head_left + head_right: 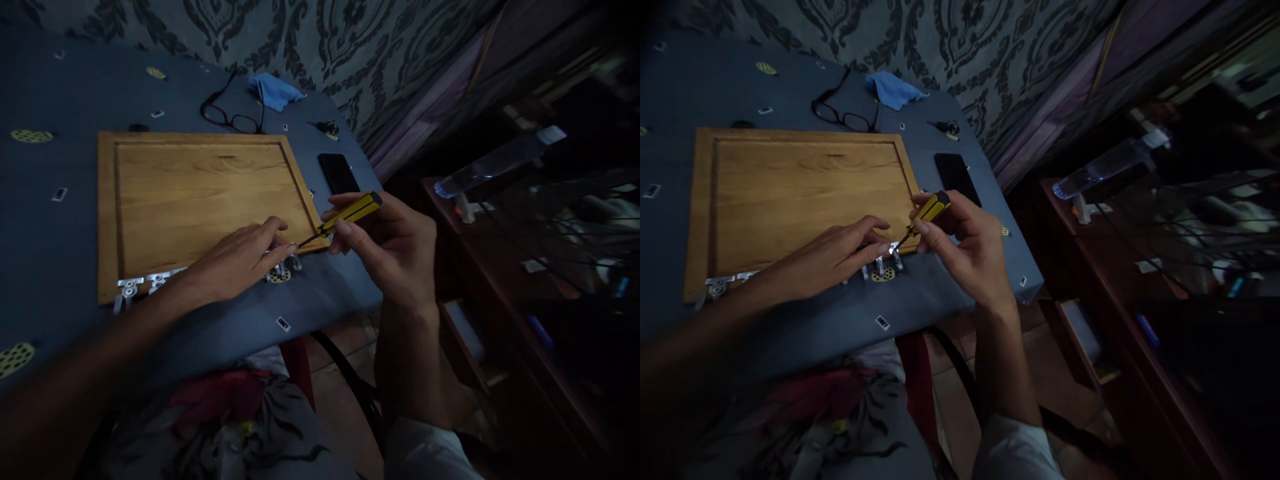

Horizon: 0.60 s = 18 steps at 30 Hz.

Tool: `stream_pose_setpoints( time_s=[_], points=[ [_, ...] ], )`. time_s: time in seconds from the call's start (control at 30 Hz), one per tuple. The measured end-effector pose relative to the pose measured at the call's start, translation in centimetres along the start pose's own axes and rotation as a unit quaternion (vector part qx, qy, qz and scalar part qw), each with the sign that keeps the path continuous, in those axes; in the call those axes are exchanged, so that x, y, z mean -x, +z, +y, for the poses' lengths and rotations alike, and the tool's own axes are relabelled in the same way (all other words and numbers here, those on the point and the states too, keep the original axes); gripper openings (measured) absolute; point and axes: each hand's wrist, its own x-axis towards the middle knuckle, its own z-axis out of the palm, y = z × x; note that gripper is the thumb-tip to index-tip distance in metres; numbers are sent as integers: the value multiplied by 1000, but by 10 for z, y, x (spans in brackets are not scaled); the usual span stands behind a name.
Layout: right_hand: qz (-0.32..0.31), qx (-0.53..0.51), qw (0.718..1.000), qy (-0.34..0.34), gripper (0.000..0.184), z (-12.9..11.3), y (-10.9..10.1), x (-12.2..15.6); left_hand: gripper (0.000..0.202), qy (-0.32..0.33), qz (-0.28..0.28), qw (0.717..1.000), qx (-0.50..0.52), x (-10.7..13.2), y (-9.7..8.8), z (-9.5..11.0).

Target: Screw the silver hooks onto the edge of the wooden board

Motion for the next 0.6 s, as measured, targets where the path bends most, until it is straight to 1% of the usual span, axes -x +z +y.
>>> stream_pose_setpoints(
  time_s=[0.13,0.2,0.33,0.43,0.53,0.6],
  points=[
    [-22,-36,999,8,33,-1,-2,0,43,-2,-2,1000,7,0,0,0],
    [-18,-56,998,10,31,1,1,0,43,-4,-3,1000,10,0,0,-1],
    [20,-49,999,10,22,4,12,1,44,-10,-7,1000,14,0,0,-1],
    [58,-22,998,8,23,5,17,2,44,-8,-7,1000,14,0,0,-1],
    [82,-9,996,18,23,5,16,1,44,-7,-5,1000,12,-1,0,0],
    [75,-8,997,34,25,3,12,0,46,-10,-3,1000,13,-1,0,0]
  ],
)
